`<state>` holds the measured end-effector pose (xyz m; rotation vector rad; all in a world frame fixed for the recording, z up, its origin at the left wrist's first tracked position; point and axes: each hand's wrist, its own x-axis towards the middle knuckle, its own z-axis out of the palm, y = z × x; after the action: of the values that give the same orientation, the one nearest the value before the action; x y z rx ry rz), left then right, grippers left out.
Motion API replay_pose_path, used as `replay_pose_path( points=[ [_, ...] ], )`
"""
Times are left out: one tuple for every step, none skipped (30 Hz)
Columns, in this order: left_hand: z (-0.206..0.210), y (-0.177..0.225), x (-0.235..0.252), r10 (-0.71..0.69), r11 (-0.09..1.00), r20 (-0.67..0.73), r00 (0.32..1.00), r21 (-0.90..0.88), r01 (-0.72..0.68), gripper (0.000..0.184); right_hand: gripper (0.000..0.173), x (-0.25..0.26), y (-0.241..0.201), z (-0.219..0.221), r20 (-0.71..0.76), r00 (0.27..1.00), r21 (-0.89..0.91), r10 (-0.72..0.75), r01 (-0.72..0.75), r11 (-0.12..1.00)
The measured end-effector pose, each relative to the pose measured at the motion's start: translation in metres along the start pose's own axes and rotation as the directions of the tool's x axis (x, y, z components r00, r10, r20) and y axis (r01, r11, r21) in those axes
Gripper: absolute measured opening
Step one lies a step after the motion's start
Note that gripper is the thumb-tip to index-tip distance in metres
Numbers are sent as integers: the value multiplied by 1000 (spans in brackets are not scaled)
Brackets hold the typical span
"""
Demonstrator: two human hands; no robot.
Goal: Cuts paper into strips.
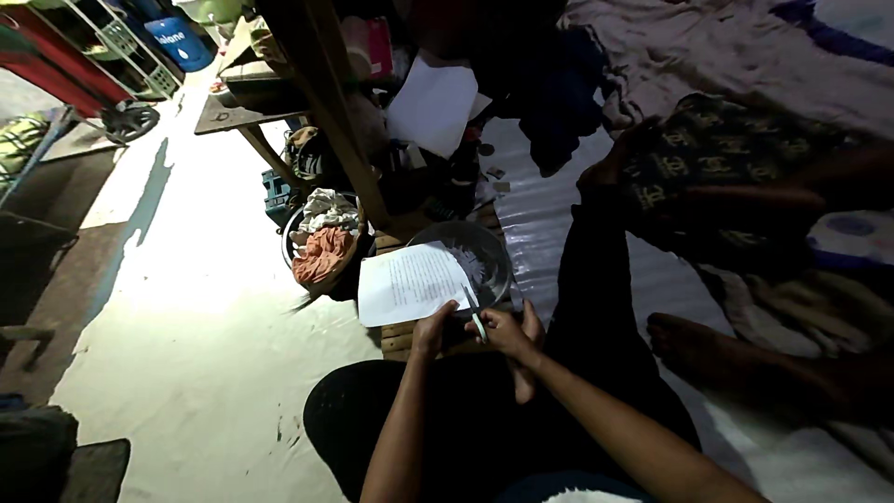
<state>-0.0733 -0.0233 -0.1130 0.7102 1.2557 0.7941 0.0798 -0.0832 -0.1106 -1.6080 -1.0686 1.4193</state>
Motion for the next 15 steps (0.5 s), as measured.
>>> replay_pose_path(
  points=[
    [0, -1, -1, -9, 1000, 7, 1000, 9, 9, 13, 21, 1, 0, 0, 6, 1000, -1, 9, -9, 1000],
    [0, -2, -2, -21, 999, 13, 1000, 25, 21, 15, 22, 2, -1, -1, 13, 1000, -12, 18, -18, 1000],
    [-1, -4, -2, -29, 998, 16, 999, 48, 28, 18, 23, 2, 0, -2, 19, 1000, -24, 18, -17, 1000],
    [-2, -5, -2, -33, 998, 13, 999, 60, 32, 19, 23, 3, 1, -2, 18, 1000, -38, 13, -13, 999],
    [-2, -6, -2, -28, 998, 11, 1000, 58, 27, 19, 23, 2, 2, -2, 12, 1000, -48, 9, -8, 999],
    [-2, -6, -1, -23, 998, 12, 1000, 54, 22, 18, 24, 2, 2, -2, 4, 1000, -58, 4, -4, 998],
    [-2, -8, -1, -21, 999, 12, 1000, 51, 20, 18, 25, 1, 3, -2, -1, 1000, -64, 6, -6, 998],
    [-3, -8, 0, -22, 999, 12, 1000, 45, 21, 17, 26, 1, 3, -2, -2, 1000, -70, 8, -8, 997],
    [-3, -8, -1, -27, 999, 7, 1000, 34, 27, 17, 26, 0, 4, -2, -3, 1000, -67, 7, -7, 998],
    [-2, -7, -2, -42, 999, -6, 999, 27, 42, 16, 25, 0, 4, -1, -3, 1000, -52, 10, -10, 999],
    [-1, -5, -4, -58, 998, -11, 998, 24, 58, 16, 24, 0, 4, -1, -1, 1000, -33, 17, -17, 999],
    [-1, -4, -5, -67, 997, -6, 998, 29, 67, 16, 24, -1, 3, 0, 1, 1000, -15, 26, -26, 1000],
    [-1, -4, -6, -74, 997, -2, 997, 37, 74, 16, 23, -1, 2, 1, 2, 999, 4, 38, -38, 999],
    [-1, -5, -6, -74, 996, 3, 997, 43, 74, 15, 22, -1, 1, 1, 0, 999, 22, 52, -52, 998],
    [-1, -5, -8, -69, 997, 12, 998, 49, 68, 14, 21, -1, -1, 1, 1, 998, 31, 63, -63, 998]
  ],
)
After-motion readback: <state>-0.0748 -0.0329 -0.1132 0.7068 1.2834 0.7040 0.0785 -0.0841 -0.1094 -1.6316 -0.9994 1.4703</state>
